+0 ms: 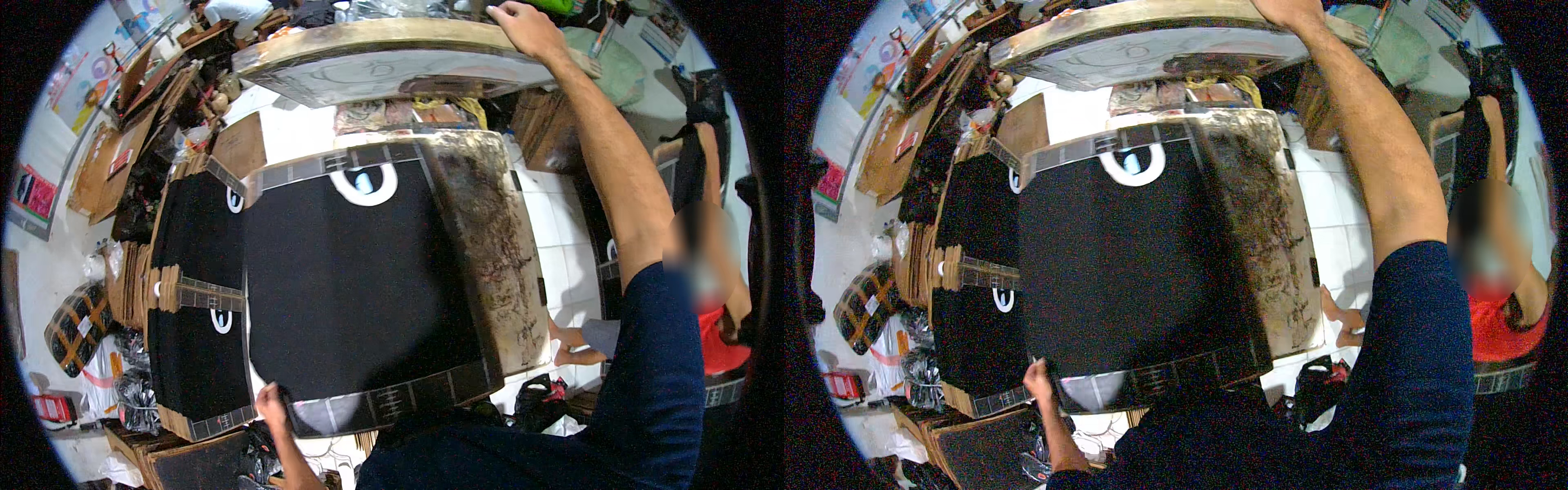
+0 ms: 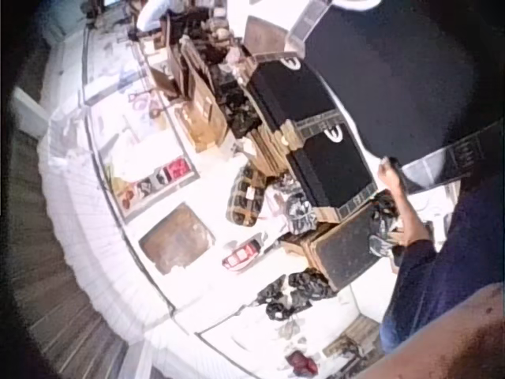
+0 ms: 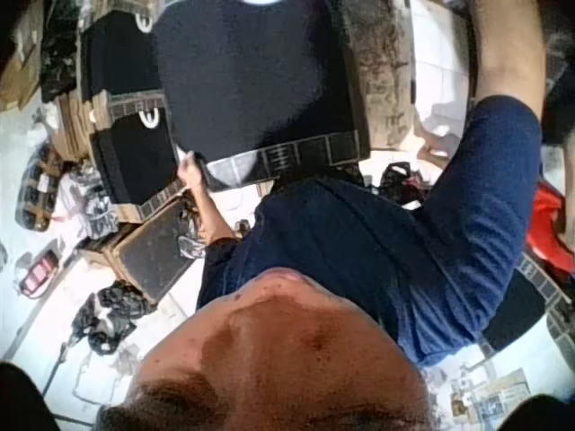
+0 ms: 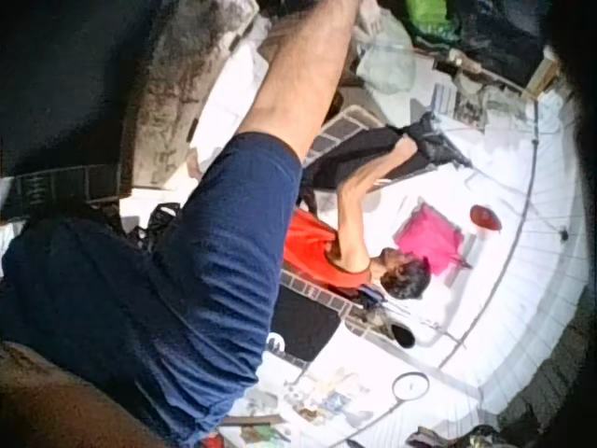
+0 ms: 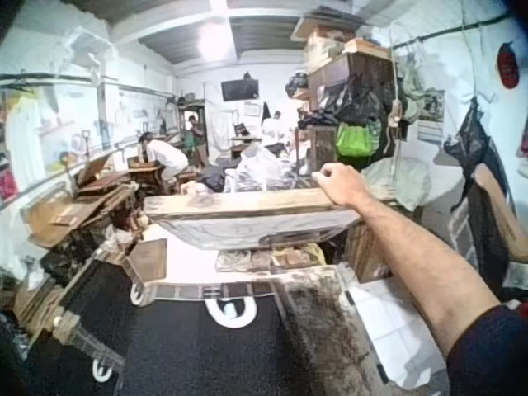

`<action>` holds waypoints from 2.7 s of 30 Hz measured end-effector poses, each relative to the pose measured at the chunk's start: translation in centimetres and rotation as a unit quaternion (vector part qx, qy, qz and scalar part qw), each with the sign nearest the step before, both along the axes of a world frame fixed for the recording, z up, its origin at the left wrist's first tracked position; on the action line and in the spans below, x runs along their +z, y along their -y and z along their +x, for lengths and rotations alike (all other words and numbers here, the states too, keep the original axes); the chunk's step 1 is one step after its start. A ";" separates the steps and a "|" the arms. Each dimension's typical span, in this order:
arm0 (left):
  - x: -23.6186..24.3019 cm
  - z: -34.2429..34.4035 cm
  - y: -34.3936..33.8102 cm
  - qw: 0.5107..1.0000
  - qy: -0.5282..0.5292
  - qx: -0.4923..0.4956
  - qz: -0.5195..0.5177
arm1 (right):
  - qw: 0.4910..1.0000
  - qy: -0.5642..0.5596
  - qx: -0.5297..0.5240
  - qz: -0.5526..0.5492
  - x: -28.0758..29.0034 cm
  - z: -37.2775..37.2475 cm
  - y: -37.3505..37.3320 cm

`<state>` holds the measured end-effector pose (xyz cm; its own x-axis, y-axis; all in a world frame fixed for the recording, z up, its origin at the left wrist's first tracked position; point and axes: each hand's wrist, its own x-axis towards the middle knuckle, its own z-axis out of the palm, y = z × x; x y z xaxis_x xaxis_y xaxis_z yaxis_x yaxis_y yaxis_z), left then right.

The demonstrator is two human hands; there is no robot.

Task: The person mixes dark ink in a small container, then repeatedly uses a squeegee to pull ink across a screen-printing frame over a black skateboard deck. The person lifts the screen to reveal the printed logo and repeats the process on multiple decks.

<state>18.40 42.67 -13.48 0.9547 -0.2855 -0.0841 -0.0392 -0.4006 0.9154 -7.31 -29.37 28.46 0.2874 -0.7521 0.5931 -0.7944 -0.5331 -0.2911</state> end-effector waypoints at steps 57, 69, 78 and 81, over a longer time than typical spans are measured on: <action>0.5 -14.1 33.1 0.997 0.067 -0.043 0.023 | 0.989 -0.033 0.116 0.089 -36.1 -6.4 -3.9; -2.9 -13.8 33.1 0.819 0.393 -0.347 0.234 | 0.959 -0.163 0.200 0.116 -37.0 4.5 11.2; -2.9 -13.5 32.9 0.804 0.403 -0.363 0.245 | 0.978 -0.126 0.168 0.007 -38.4 4.9 10.0; -2.9 -13.5 32.9 0.805 0.403 -0.363 0.239 | 0.979 -0.106 0.174 -0.018 -38.9 5.0 9.7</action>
<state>4.86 9.79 -16.34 0.3504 -0.9119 0.2138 -0.9264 -0.3038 0.2226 -2.28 -39.06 -10.49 0.6424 -0.5656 0.5171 -0.6029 -0.7895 -0.1146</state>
